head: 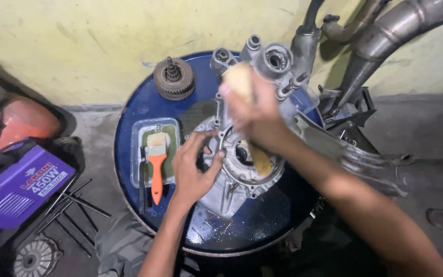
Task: Cleaning a motorcycle engine casing using a brush and a wooden scraper
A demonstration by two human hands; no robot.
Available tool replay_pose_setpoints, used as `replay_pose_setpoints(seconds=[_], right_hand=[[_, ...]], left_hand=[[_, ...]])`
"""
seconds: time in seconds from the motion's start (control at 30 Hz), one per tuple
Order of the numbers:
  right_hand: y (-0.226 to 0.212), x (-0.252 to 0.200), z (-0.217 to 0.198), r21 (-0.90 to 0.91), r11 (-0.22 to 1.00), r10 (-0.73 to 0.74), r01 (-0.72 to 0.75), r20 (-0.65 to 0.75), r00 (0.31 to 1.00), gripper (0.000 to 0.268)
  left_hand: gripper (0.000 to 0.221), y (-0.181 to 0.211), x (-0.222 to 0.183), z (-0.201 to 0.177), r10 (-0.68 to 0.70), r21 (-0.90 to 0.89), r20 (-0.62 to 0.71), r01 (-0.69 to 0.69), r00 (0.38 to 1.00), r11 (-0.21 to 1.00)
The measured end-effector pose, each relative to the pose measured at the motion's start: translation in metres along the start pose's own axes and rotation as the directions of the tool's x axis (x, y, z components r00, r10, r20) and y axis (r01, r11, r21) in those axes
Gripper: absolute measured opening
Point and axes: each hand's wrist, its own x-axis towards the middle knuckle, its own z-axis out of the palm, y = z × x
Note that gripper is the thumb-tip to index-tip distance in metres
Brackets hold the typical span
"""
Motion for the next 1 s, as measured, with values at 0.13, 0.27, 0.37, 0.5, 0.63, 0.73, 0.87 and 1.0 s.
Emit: replay_pose_setpoints(seconds=[0.13,0.27,0.37,0.5,0.63,0.73,0.87,1.0], right_hand=[[0.022,-0.002,-0.001,-0.007,1.0,-0.016,0.016,0.001,1.0,0.025],[-0.002,0.015,-0.049,0.135,0.946,-0.247,0.294,-0.286,0.926,0.033],[-0.001,0.018,-0.047,0.043,0.965,-0.258,0.259,-0.027,0.966,0.025],[-0.016,0.012,-0.008,0.073,0.99,0.102,-0.121,0.23,0.968,0.021],[0.032,0.023,0.019,0.044,0.933,0.338,-0.358,0.242,0.91,0.034],[0.01,0.027,0.028,0.037,0.983,0.178,-0.178,0.005,0.984,0.022],[-0.029,0.038,0.003,0.101,0.907,-0.407,0.408,-0.037,0.913,0.025],[-0.046,0.031,-0.001,0.102,0.897,-0.44,0.429,0.117,0.891,0.016]], left_hand=[[0.042,-0.005,-0.001,0.002,0.003,0.013,-0.006,-0.003,1.0,1.0],[0.042,-0.005,-0.001,0.005,-0.002,-0.013,-0.025,0.002,1.0,1.0],[0.04,-0.001,0.0,0.001,0.012,-0.003,-0.033,-0.012,0.999,1.0],[0.041,0.0,0.003,0.002,0.004,0.008,-0.021,-0.003,1.0,1.0],[0.043,-0.004,0.0,0.002,-0.011,0.033,-0.001,0.011,1.0,0.999],[0.041,-0.003,0.0,0.003,0.003,0.012,-0.011,-0.003,1.0,1.0],[0.058,0.007,-0.002,0.001,0.071,0.105,-0.01,-0.07,0.997,0.992],[0.06,0.0,0.0,0.003,0.076,0.106,-0.01,-0.074,0.997,0.992]])
